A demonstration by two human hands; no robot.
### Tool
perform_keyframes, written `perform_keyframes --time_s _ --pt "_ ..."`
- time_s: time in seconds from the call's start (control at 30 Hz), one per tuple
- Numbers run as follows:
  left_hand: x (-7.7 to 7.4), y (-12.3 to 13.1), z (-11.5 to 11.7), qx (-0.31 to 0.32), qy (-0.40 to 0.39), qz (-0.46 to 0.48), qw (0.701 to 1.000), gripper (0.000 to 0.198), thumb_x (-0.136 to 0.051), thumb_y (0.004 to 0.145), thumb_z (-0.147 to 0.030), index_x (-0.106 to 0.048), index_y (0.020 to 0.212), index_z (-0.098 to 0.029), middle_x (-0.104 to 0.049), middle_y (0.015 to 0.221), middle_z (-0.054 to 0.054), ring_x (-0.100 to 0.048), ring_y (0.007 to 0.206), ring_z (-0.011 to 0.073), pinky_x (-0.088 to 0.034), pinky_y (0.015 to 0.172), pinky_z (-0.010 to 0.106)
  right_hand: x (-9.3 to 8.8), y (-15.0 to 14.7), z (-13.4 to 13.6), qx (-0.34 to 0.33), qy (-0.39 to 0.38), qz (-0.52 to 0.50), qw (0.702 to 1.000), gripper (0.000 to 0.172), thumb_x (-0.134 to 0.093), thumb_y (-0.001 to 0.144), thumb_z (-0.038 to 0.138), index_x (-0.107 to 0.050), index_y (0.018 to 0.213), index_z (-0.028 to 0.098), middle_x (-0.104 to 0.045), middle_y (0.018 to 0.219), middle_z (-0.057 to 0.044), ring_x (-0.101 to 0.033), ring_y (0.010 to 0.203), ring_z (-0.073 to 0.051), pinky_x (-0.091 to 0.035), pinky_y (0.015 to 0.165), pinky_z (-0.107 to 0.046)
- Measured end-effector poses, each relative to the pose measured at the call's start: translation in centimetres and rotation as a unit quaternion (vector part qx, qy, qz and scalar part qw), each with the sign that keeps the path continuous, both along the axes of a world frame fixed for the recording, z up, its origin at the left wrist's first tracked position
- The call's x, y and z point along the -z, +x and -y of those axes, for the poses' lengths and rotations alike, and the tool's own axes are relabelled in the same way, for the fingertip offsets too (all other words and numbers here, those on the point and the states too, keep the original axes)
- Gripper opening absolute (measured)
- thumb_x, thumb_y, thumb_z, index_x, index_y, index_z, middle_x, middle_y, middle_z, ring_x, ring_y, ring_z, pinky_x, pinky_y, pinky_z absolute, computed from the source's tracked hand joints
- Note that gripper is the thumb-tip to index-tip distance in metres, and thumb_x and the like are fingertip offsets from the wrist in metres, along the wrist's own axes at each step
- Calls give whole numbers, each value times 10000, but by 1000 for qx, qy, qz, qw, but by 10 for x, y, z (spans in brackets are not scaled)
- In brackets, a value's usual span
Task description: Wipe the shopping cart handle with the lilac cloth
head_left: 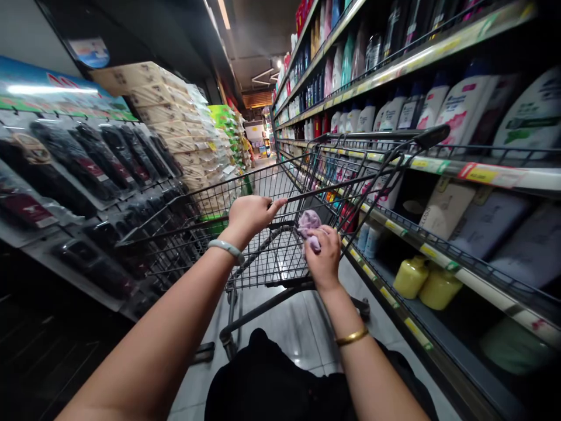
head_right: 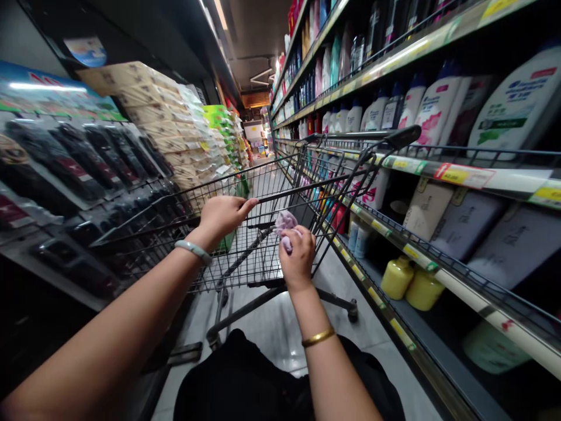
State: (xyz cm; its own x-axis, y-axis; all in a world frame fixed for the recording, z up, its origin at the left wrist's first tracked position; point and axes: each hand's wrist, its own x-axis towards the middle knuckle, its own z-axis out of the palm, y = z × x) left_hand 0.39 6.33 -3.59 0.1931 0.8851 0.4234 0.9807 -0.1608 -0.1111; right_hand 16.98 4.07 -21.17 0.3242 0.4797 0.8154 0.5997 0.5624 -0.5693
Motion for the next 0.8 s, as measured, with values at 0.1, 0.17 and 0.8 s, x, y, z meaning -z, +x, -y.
perform_keyframes --time_s 0.1,0.17,0.8 --pt "6 3 3 -20 34 13 999 1046 26 920 -824 -817 859 -208 -777 882 172 -717 870 317 -332 622 351 5 -7 0 20 -51 29 998 244 -654 846 151 -772 1043 233 -622 1217 -122 -540 1163 -292 -483 1050 -474" --pt "9 7 6 -28 52 20 998 1049 33 937 -799 -823 863 -198 -774 868 177 -717 863 316 -319 620 350 13 -23 9 -17 -90 74 993 297 -663 822 112 -788 1054 251 -637 1221 -117 -513 1153 -300 -484 1038 -475" --pt "-20 -25 30 13 -44 -47 998 743 -217 994 -758 -653 1288 -233 -746 1243 127 -677 1098 291 -438 805 330 8 -28 7 -68 -102 132 984 386 -661 824 60 -777 1129 267 -643 1292 -118 -478 1232 -308 -483 1078 -488"
